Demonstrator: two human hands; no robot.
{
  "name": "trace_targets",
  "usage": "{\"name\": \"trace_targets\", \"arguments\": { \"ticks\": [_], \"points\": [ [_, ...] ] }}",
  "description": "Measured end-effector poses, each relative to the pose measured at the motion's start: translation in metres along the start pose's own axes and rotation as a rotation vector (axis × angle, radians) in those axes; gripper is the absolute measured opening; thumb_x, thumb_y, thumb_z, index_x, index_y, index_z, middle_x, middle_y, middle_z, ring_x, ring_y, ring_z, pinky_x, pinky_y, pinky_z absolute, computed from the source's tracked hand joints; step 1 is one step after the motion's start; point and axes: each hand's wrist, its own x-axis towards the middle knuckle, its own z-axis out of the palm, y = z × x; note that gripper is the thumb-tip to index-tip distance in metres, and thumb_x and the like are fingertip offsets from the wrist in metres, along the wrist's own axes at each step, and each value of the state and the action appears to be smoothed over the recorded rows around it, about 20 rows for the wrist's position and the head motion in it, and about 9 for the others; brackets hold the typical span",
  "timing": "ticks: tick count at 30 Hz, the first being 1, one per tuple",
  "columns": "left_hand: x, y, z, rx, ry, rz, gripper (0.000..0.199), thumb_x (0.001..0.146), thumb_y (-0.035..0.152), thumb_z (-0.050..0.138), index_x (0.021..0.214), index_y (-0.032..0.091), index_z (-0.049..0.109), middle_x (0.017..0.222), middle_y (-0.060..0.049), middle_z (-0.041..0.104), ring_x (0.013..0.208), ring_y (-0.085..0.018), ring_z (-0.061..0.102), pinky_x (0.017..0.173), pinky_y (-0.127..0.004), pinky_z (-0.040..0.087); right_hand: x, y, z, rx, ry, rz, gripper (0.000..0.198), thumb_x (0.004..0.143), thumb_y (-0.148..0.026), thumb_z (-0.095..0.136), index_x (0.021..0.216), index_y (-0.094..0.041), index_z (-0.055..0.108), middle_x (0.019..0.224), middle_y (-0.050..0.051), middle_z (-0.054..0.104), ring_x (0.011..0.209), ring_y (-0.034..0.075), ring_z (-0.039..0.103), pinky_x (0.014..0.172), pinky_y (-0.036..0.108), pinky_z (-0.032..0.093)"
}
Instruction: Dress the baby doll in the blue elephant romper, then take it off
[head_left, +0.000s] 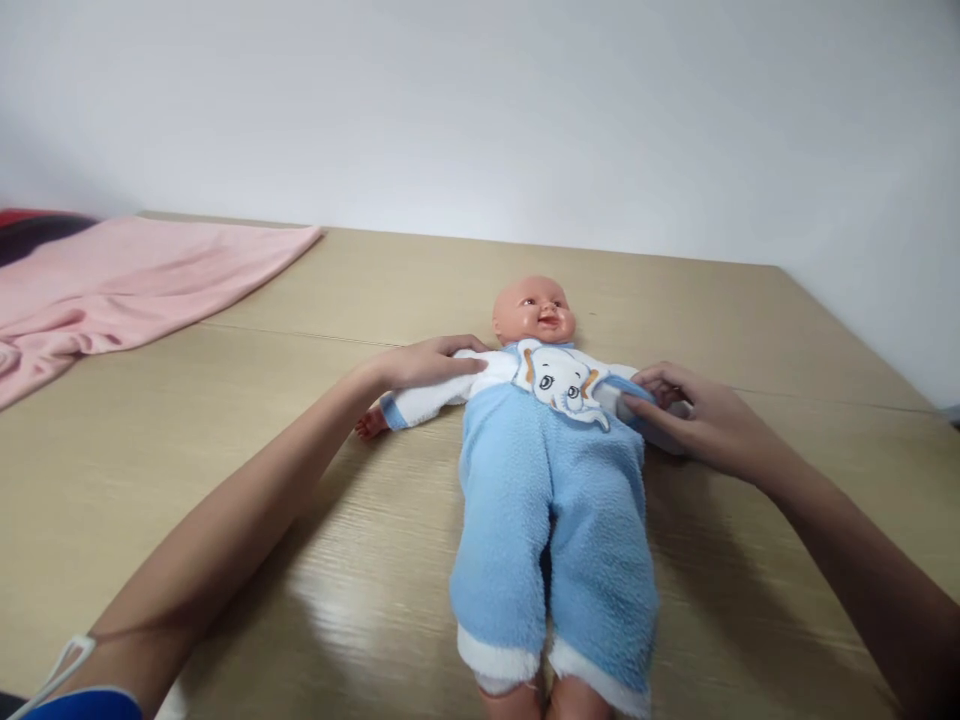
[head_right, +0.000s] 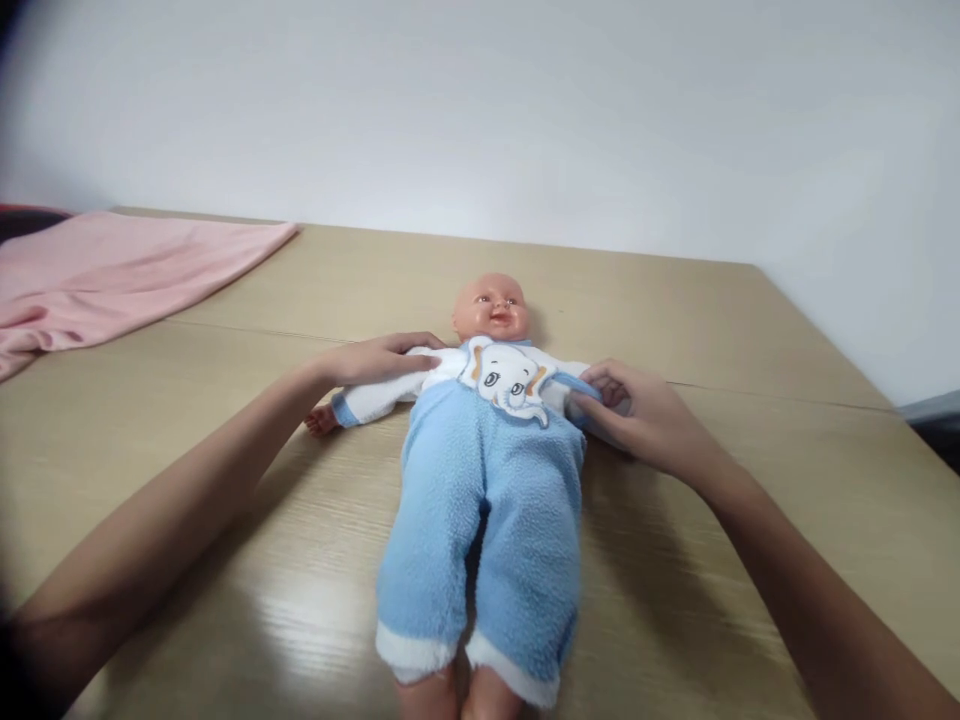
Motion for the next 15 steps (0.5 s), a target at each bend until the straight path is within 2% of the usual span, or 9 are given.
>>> {"name": "trace_targets", "arguments": {
  "ticks": [2,4,6,7,9,12,15],
  "points": [
    [-0.005,0.006,0.0,0.078,0.091,0.021,0.049,0.105,0.063,0.062,0.132,0.024,0.075,0.136,-0.008,0.08,0.124,-0.03,0.072,0.105,-0.037,0.052,-0.021,0.01,0.004,-0.082,0.127,-0.086,0.041,0.097,-0.07,0.076,0.112,-0.031,0.077,0.11,0.011,0.082,0.102,0.039,0.076,0.094,0.058,0.061],
    [-0.011,0.02,0.004,0.168,0.262,0.088,0.045,0.107,0.06,0.06,0.121,0.021,0.075,0.127,-0.01,0.08,0.117,-0.03,0.071,0.101,-0.04,0.053,-0.042,0.021,0.012,-0.173,0.228,-0.168,0.036,0.099,-0.061,0.075,0.122,-0.033,0.074,0.127,0.013,0.078,0.125,0.044,0.071,0.113,0.067,0.053],
    [-0.016,0.041,0.014,0.255,0.424,0.22,0.037,0.11,0.053,0.059,0.118,0.02,0.073,0.127,-0.011,0.078,0.12,-0.03,0.068,0.106,-0.043,0.051,-0.059,0.033,0.018,-0.205,0.279,-0.176,0.042,0.1,-0.055,0.075,0.136,-0.034,0.067,0.14,0.015,0.072,0.136,0.045,0.066,0.12,0.069,0.049],
    [-0.017,0.054,0.022,0.287,0.457,0.294,0.033,0.111,0.049,0.059,0.12,0.02,0.073,0.127,-0.01,0.078,0.122,-0.03,0.067,0.109,-0.044,0.05,-0.065,0.039,0.021,-0.197,0.292,-0.147,0.048,0.1,-0.054,0.076,0.142,-0.033,0.063,0.143,0.016,0.07,0.137,0.045,0.066,0.12,0.069,0.05],
    [-0.011,0.08,0.041,0.316,0.421,0.411,0.027,0.112,0.043,0.059,0.122,0.021,0.072,0.127,-0.011,0.076,0.122,-0.03,0.066,0.112,-0.045,0.05,-0.072,0.051,0.023,-0.17,0.297,-0.067,0.059,0.097,-0.055,0.079,0.148,-0.032,0.058,0.143,0.017,0.068,0.133,0.045,0.067,0.115,0.07,0.055],
    [0.016,0.109,0.072,0.414,0.305,0.593,0.029,0.113,0.044,0.061,0.125,0.019,0.071,0.131,-0.014,0.074,0.131,-0.034,0.062,0.119,-0.049,0.045,-0.072,0.064,0.018,-0.142,0.268,-0.005,0.062,0.094,-0.056,0.082,0.146,-0.032,0.058,0.139,0.017,0.071,0.128,0.046,0.069,0.11,0.072,0.057],
    [0.052,0.12,0.096,0.559,0.2,0.585,0.028,0.109,0.038,0.068,0.128,0.017,0.071,0.131,-0.015,0.075,0.126,-0.036,0.065,0.113,-0.05,0.049,-0.07,0.069,0.006,-0.088,0.246,-0.003,0.06,0.091,-0.055,0.087,0.141,-0.031,0.065,0.135,0.015,0.074,0.122,0.045,0.072,0.101,0.067,0.063]
  ]
}}
